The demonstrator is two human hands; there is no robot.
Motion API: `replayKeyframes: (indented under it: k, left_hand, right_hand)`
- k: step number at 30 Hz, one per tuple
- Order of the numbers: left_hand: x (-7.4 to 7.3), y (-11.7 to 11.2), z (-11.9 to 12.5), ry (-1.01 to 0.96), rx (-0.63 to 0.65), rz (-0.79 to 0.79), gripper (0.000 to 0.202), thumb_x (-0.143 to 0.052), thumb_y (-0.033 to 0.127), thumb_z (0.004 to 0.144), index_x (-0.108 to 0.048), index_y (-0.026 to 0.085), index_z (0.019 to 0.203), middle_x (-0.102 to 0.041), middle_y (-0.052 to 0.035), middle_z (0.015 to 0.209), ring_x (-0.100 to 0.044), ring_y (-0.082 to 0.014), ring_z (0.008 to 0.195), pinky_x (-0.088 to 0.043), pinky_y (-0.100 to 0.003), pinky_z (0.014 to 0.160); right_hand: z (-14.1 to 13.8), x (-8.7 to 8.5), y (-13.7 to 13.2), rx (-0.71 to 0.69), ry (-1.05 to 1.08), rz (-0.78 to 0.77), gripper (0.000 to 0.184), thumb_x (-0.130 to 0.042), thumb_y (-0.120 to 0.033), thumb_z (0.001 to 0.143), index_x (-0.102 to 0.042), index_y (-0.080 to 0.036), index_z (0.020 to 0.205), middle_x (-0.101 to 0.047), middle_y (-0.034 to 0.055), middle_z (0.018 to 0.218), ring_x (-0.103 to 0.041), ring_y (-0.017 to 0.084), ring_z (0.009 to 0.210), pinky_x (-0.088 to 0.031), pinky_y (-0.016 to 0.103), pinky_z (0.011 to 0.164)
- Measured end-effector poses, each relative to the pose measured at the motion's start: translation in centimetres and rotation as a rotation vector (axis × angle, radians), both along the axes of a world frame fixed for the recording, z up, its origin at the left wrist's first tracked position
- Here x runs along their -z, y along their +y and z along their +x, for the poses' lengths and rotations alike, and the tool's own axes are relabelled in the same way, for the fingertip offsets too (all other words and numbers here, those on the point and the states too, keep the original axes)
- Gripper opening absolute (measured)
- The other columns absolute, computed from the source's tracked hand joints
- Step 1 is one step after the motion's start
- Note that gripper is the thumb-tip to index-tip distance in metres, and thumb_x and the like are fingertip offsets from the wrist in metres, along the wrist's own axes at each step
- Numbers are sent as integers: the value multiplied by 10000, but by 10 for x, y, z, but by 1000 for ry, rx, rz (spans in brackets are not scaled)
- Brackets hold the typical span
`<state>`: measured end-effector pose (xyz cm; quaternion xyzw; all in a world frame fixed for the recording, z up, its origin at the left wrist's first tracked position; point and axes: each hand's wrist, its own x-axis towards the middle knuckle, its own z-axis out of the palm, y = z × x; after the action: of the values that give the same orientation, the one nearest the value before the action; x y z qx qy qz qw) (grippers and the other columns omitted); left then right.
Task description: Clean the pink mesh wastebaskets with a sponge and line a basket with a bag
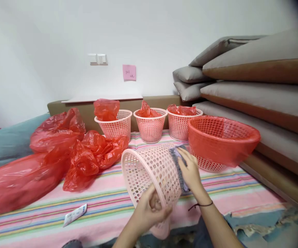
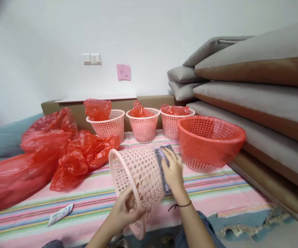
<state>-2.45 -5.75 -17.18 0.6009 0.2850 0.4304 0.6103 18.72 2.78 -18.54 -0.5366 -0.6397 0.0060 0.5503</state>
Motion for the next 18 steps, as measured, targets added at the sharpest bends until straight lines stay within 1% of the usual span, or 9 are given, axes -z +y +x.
replayKeyframes:
  k: [2, 3, 5, 8, 10, 11, 13, 15, 18]
  left_hand:
    - [9, -4, -1, 37, 16, 3, 662, -805, 357, 697, -581, 191, 1297, -694, -114, 1100, -621, -287, 1091, -501, -359, 947]
    - [12, -5, -1, 43, 25, -4, 688, -813, 373, 683, -578, 197, 1304, -697, -112, 1075, -610, -301, 1115, -496, -371, 956]
    - [15, -4, -1, 30, 52, -24, 721, -821, 410, 668, -572, 208, 1314, -704, -109, 1031, -618, -309, 1103, -502, -384, 943]
    - [14, 2, 2, -51, 99, -53, 711, -826, 439, 665, -579, 222, 1296, -710, -105, 1016, -674, -271, 958, -535, -348, 831]
    - [13, 7, 3, -128, 117, -78, 695, -843, 442, 645, -597, 226, 1258, -719, -93, 974, -692, -241, 843, -538, -317, 744]
    - [14, 9, 3, -157, 119, -90, 694, -854, 442, 629, -606, 224, 1239, -721, -87, 950, -693, -233, 807, -535, -309, 718]
    - [18, 12, 2, -171, 115, -99, 702, -867, 444, 606, -614, 215, 1220, -720, -84, 930, -690, -227, 787, -529, -307, 715]
    - [24, 10, -4, -102, 119, -120, 743, -868, 453, 602, -601, 223, 1255, -716, -87, 937, -687, -230, 810, -527, -311, 738]
    - [35, 2, -16, 43, 149, -172, 843, -864, 508, 579, -559, 282, 1332, -713, -95, 986, -690, -260, 864, -535, -339, 767]
  right_hand:
    - [27, 18, 28, 95, 144, -28, 453, -416, -442, 914, -666, -193, 1199, -643, 130, 1282, -556, 304, 1216, -374, 577, 1069]
    - [34, 23, 35, 116, 198, -37, 481, -410, -472, 907, -673, -181, 1187, -644, 148, 1274, -565, 313, 1206, -389, 582, 1058]
    - [29, 24, 32, 105, 220, -30, 489, -410, -492, 906, -673, -194, 1192, -635, 144, 1289, -554, 324, 1222, -380, 603, 1062]
    - [-17, 4, -11, -39, 61, 24, 397, -443, -407, 933, -624, -303, 1271, -600, 55, 1355, -476, 312, 1305, -323, 632, 1098]
    - [-53, -14, -46, -155, -91, 62, 410, -454, -322, 938, -565, -384, 1328, -558, 2, 1402, -419, 309, 1354, -316, 633, 1102]
    - [-66, -20, -58, -198, -136, 98, 436, -453, -294, 933, -545, -391, 1347, -550, -4, 1410, -410, 312, 1360, -332, 624, 1092]
    - [-74, -24, -64, -249, -192, 90, 465, -452, -263, 932, -513, -391, 1375, -534, -13, 1428, -421, 298, 1357, -365, 593, 1080]
    - [-58, -17, -44, -215, -154, 55, 447, -440, -274, 940, -524, -364, 1369, -547, 2, 1418, -452, 280, 1337, -378, 572, 1078]
    - [-8, 6, 11, -46, 8, 18, 414, -397, -355, 947, -606, -274, 1295, -610, 69, 1344, -505, 288, 1291, -357, 596, 1087]
